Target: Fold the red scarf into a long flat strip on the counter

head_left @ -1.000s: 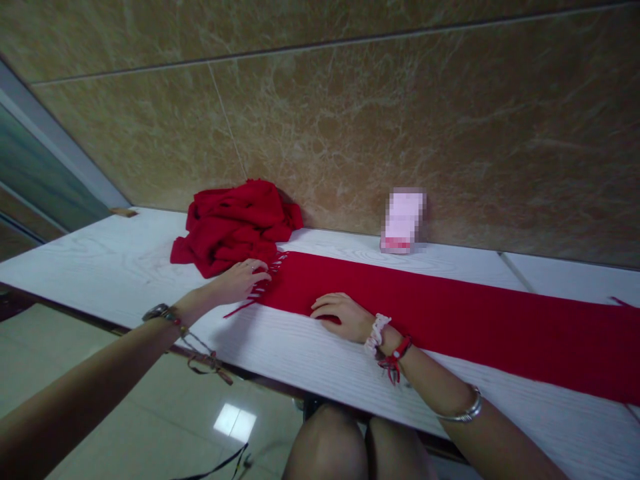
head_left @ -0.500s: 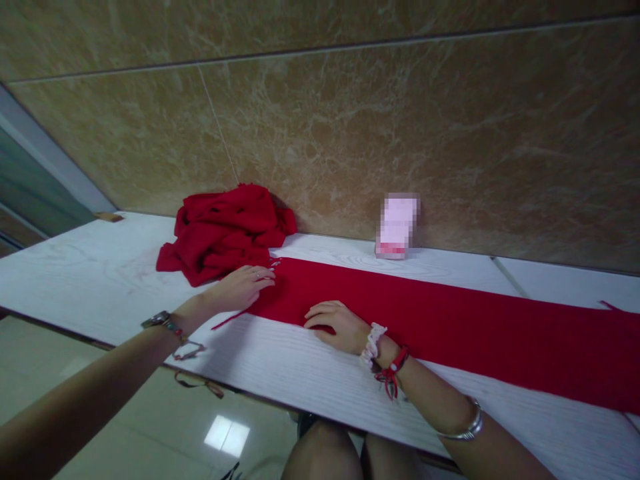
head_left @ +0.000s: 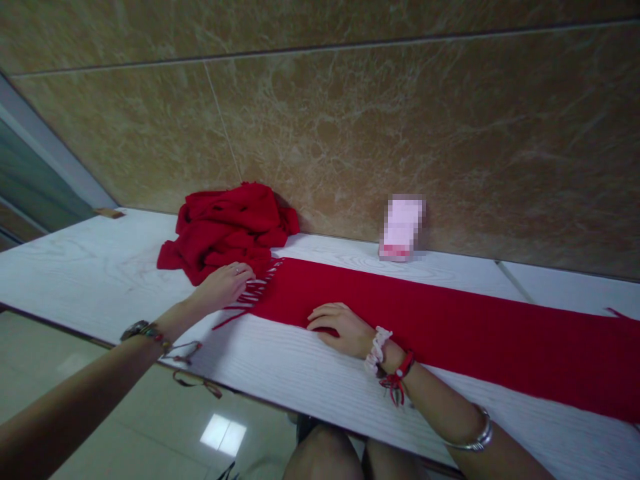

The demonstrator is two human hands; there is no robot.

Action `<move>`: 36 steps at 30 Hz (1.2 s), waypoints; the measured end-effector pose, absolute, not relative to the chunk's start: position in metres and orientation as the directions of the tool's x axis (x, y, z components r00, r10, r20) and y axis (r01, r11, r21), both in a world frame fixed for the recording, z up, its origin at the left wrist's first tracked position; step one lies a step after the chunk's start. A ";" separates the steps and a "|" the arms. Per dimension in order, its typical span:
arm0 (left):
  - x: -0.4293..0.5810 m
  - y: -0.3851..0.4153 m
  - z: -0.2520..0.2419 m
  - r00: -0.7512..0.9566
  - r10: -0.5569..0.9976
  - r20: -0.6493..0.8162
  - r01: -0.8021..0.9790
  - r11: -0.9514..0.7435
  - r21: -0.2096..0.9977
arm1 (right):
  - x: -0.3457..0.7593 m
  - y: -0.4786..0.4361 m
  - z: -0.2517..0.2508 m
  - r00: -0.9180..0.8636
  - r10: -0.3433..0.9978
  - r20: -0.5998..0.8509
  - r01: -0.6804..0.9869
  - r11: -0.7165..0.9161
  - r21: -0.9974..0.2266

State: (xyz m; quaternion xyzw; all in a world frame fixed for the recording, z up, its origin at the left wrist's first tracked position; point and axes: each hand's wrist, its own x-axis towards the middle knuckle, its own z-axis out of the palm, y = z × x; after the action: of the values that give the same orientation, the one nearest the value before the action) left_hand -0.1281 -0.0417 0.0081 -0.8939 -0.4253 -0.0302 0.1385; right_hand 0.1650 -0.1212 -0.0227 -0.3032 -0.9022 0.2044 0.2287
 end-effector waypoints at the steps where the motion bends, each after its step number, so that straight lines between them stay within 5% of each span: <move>1: -0.122 -0.039 0.006 0.627 0.757 0.181 0.778 -0.602 -0.178 | 0.165 -0.121 -0.023 -0.712 0.639 0.291 0.451 0.734 -0.508; 8: -0.103 -0.017 0.010 0.617 0.785 0.049 0.786 -0.618 0.009 | 0.165 -0.121 -0.022 -0.709 0.639 0.299 0.443 0.733 -0.516; 17: -0.104 -0.015 0.014 0.634 0.773 -0.029 0.773 -0.632 0.060 | 0.166 -0.119 -0.029 -0.707 0.637 0.308 0.439 0.736 -0.516; 28: -0.094 -0.016 0.013 0.621 0.783 -0.037 0.778 -0.621 -0.096 | 0.165 -0.120 -0.026 -0.706 0.639 0.306 0.444 0.735 -0.512; 36: -0.102 -0.019 0.024 0.594 0.803 0.035 0.735 -0.525 -0.429 | 0.165 -0.119 -0.027 -0.712 0.640 0.288 0.455 0.734 -0.505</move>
State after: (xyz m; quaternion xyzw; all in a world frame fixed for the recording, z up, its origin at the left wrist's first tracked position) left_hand -0.1017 -0.0193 0.0243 -0.8692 -0.4425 0.0838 0.2039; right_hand 0.1654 -0.1191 -0.0268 -0.3034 -0.9027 0.2030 0.2277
